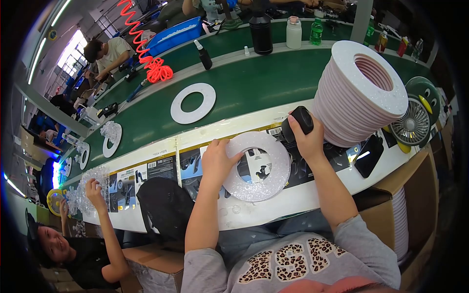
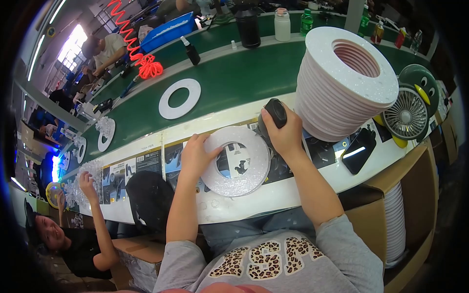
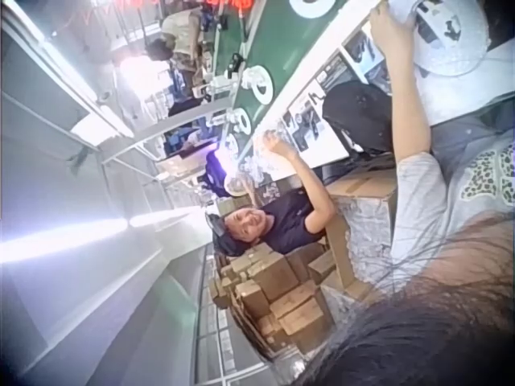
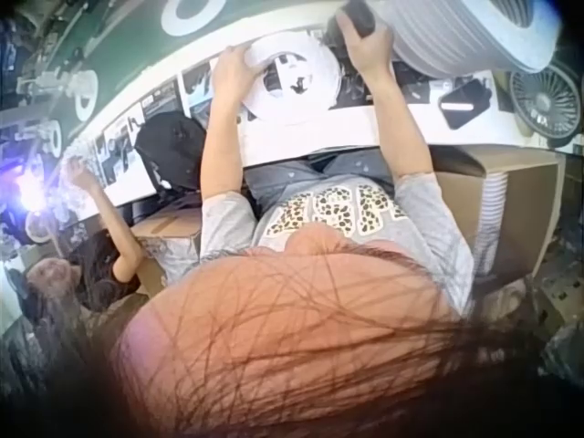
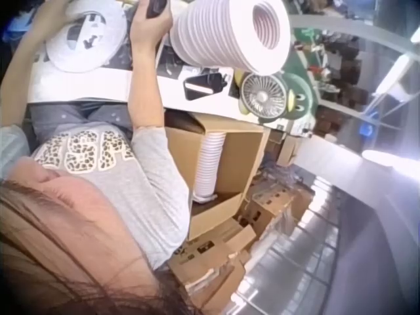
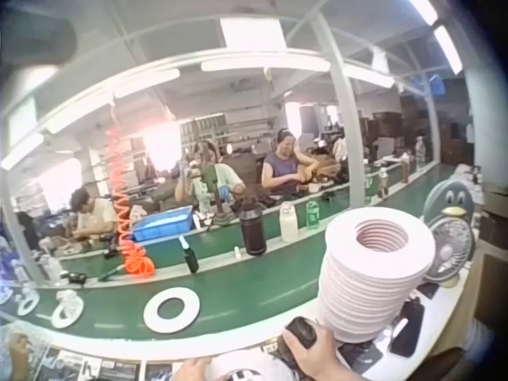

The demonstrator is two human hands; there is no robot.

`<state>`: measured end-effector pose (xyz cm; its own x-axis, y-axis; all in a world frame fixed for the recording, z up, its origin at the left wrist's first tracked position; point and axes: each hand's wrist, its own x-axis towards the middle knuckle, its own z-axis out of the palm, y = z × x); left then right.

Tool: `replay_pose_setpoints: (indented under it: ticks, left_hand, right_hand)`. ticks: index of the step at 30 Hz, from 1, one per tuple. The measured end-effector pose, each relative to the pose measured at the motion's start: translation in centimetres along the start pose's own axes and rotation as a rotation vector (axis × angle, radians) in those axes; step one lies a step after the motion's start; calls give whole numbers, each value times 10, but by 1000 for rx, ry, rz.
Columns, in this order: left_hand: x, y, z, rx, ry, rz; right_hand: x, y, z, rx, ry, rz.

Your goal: Apply adhesive to circular lighting components on an assembly line.

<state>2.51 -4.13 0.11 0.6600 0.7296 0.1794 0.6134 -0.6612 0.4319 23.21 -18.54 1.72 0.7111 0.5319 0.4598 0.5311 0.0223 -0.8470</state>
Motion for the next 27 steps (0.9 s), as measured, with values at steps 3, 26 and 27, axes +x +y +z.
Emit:
replay_pose_setpoints:
  ticks: [3,26,27]
  left_hand:
    - [0,1,-1,1,-1,1]
    - [0,0,0,12,-7,8]
    - [0,0,-1,13,-9,1]
  right_hand:
    - [0,-1,-1,-7,2,0]
    - [-6,-10,1,166,-78,29]
    - [-7,-10,1,168,-87,27]
